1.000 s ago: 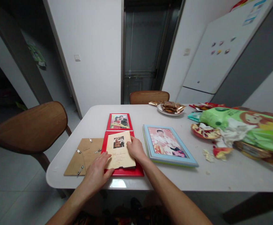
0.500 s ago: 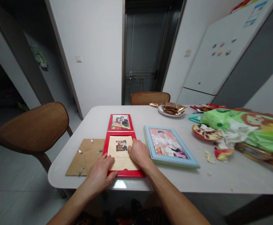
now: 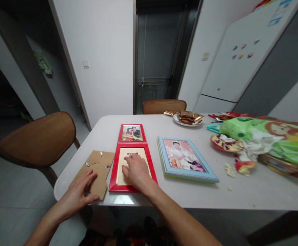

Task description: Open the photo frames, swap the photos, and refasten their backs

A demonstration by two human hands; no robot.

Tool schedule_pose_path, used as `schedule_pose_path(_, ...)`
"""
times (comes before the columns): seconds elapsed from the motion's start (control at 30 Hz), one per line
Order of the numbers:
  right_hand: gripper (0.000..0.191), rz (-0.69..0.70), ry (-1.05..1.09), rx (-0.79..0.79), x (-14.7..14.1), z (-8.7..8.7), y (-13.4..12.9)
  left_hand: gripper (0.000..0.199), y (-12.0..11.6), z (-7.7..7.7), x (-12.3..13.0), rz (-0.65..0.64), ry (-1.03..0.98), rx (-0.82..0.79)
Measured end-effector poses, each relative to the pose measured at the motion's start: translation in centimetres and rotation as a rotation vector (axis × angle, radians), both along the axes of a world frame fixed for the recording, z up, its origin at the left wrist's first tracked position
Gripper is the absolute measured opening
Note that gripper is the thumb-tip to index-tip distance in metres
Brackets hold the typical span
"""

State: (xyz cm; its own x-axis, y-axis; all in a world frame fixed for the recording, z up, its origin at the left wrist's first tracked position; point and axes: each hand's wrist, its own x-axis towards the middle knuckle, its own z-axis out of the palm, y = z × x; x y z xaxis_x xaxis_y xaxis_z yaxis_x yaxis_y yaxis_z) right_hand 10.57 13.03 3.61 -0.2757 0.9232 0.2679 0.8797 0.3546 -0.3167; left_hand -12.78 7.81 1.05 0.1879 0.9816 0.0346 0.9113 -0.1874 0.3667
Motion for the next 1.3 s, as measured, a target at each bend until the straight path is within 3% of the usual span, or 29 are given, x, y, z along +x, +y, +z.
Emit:
schedule_pose_path(0.07,0.030,-0.015,-0.020,-0.037,0.2,0.0,-0.1,0.065,-0.1,-0.6,-1.9,0.066,0.029,0.033)
schedule_pose_path(0.17,0.029,0.079,-0.033,-0.116,1.3,-0.7,-0.3,0.065,-0.1,-1.0,-3.3,0.122,0.058,0.036)
schedule_pose_path(0.27,0.035,0.124,-0.023,-0.105,1.9,-1.6,-0.2,0.065,0.0,-1.1,-3.3,0.107,0.069,0.026)
schedule_pose_path(0.5,0.035,0.033,0.001,-0.058,1.2,-1.9,1.2,0.049,-1.3,-2.0,-2.1,0.081,0.042,0.185)
schedule_pose_path(0.6,0.034,0.065,0.051,-0.048,0.4,-1.4,0.8,0.045,-2.0,-1.9,-2.0,0.080,0.041,0.221)
schedule_pose_path(0.8,0.048,0.302,0.090,-0.046,-4.0,-0.1,-2.4,0.045,-1.6,-1.4,-1.9,0.090,0.047,0.239)
schedule_pose_path(0.97,0.053,0.309,0.007,-0.032,-7.5,-1.2,-4.0,0.046,-1.6,-1.9,-2.4,0.077,0.024,0.258)
schedule_pose_path(1.17,0.053,0.295,0.244,-0.048,-8.5,-1.7,-3.5,0.054,-1.7,-3.0,-3.1,0.059,0.002,0.292)
schedule_pose_path(1.3,0.055,0.365,0.399,0.011,-7.6,0.2,-3.4,0.054,-1.5,-1.6,-2.5,0.045,0.004,0.501)
